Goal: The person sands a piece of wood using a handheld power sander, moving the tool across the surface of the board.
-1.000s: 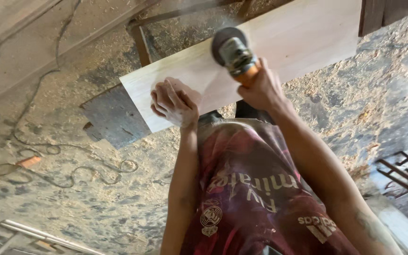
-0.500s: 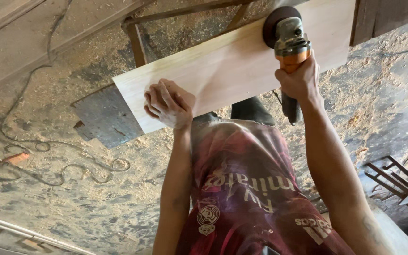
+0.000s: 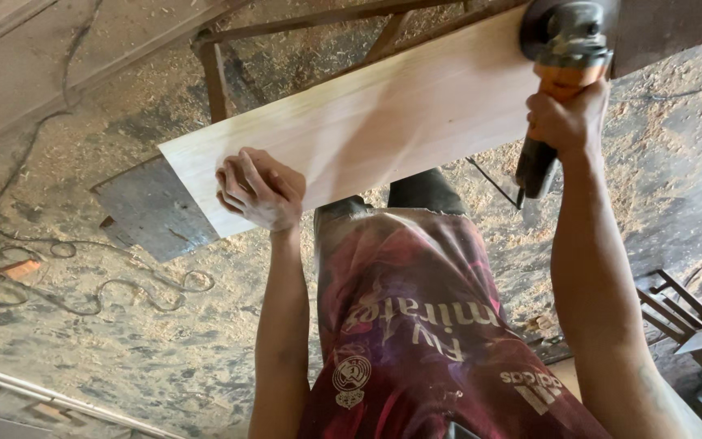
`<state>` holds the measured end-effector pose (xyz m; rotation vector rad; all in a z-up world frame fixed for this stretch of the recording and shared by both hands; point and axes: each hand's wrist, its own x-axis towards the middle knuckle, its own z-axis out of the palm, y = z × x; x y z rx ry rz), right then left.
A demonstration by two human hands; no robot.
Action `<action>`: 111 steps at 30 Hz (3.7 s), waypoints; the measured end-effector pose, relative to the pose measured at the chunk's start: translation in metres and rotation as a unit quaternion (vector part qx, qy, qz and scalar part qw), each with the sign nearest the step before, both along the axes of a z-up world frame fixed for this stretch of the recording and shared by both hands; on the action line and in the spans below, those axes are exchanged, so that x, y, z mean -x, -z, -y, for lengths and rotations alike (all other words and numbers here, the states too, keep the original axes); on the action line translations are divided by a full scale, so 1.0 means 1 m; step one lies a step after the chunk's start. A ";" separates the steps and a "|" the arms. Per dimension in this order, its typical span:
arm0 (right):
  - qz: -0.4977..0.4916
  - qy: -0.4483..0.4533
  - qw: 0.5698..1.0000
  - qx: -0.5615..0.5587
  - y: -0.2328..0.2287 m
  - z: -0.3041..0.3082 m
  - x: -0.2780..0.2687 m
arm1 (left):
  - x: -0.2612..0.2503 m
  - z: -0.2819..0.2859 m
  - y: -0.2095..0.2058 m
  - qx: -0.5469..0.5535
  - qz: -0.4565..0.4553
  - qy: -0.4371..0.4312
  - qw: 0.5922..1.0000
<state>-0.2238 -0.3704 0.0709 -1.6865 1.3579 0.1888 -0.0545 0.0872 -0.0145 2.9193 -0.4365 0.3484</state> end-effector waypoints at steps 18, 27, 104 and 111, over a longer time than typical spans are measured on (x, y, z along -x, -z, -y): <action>0.123 -0.093 0.988 0.008 0.017 -0.183 -0.091 | 0.002 -0.001 -0.005 -0.001 -0.051 0.000 0.999; -0.034 -0.270 0.960 -0.056 -0.008 -0.214 -0.095 | 0.005 -0.013 0.013 0.048 -0.054 -0.016 0.997; -0.004 -0.225 0.974 -0.040 0.001 -0.184 -0.020 | 0.009 -0.077 -0.034 0.002 -0.177 0.138 0.975; -0.143 -0.030 0.989 -0.003 0.003 -0.053 0.038 | 0.013 -0.069 -0.047 -0.050 -0.228 0.165 0.958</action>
